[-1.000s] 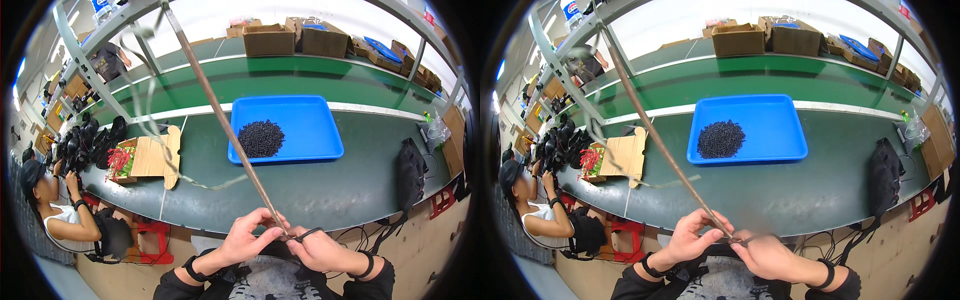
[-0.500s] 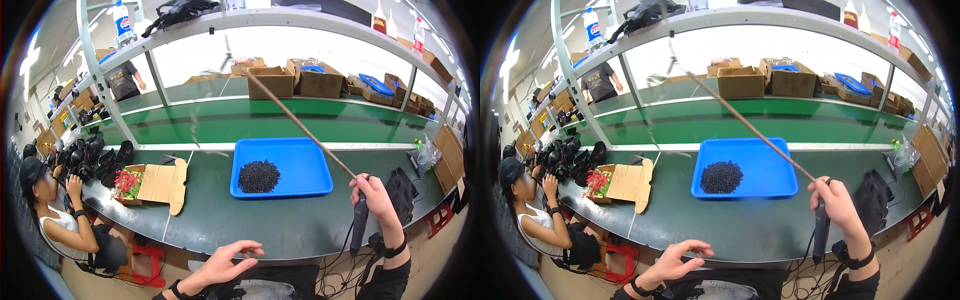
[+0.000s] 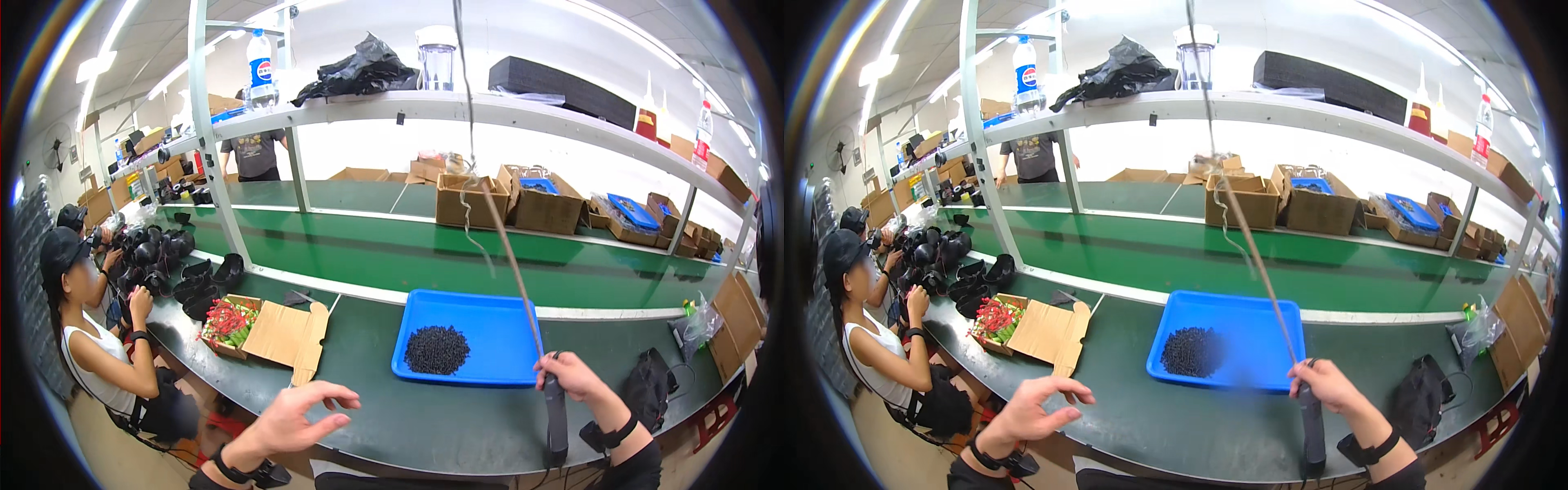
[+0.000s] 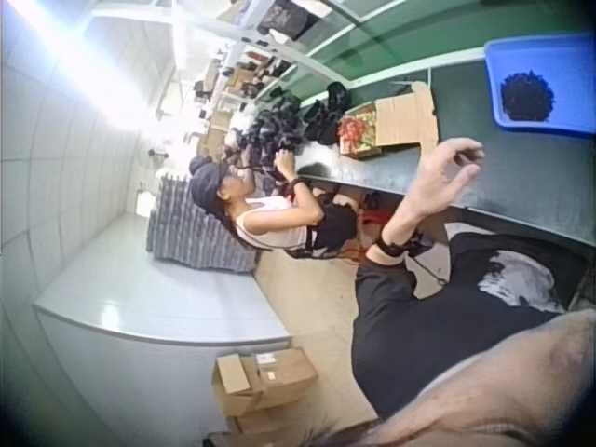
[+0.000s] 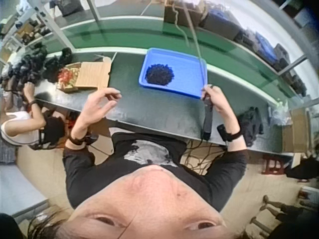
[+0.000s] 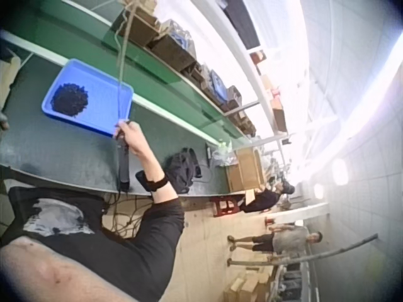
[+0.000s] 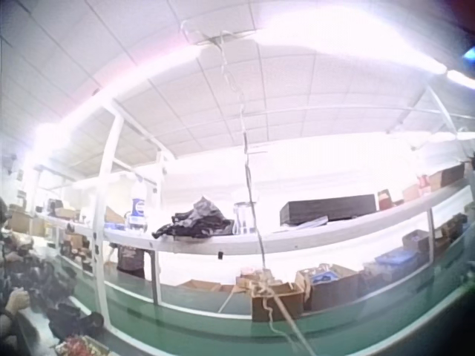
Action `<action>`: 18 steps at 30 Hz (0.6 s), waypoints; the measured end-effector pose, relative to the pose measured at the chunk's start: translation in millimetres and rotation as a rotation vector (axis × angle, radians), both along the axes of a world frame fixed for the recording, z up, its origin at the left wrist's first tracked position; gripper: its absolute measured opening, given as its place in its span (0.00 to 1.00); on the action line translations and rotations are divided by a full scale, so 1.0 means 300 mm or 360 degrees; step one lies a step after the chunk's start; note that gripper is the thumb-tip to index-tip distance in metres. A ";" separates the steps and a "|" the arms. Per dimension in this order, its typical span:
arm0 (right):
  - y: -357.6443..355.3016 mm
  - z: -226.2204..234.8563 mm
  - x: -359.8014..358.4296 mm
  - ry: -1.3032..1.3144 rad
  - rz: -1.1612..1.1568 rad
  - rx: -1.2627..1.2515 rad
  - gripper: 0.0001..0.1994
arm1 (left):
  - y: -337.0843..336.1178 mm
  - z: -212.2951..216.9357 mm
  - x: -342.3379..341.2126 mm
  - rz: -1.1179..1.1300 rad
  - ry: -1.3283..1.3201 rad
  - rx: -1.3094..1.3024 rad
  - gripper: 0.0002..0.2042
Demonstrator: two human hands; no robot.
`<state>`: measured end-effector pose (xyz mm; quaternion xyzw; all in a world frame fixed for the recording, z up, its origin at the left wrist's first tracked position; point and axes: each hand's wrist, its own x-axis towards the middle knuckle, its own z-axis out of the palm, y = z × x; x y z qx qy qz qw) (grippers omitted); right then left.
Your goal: The recorder is seen assembling small electronic components on a workbench in a factory setting.
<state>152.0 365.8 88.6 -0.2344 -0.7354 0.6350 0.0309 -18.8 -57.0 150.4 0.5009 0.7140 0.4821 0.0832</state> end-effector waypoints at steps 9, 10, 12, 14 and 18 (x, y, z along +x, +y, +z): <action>-0.005 -0.120 -0.079 -0.0260 0.0559 0.0027 0.16 | 0.121 0.247 -0.266 0.0212 0.0385 0.0134 0.19; -0.018 -0.094 -0.090 -0.0401 0.0640 0.0138 0.18 | 0.148 0.282 -0.280 0.0232 0.0440 0.0236 0.21; -0.058 -0.096 -0.098 -0.0490 0.0688 0.0147 0.14 | 0.192 0.369 -0.314 0.0165 0.0612 0.0307 0.26; -0.134 -0.080 -0.108 -0.0187 0.0592 0.0018 0.09 | 0.255 0.443 -0.328 0.0045 0.0467 0.0407 0.30; -0.163 -0.148 -0.133 -0.0194 0.0695 0.0156 0.10 | 0.307 0.628 -0.334 -0.0190 0.0234 0.0425 0.42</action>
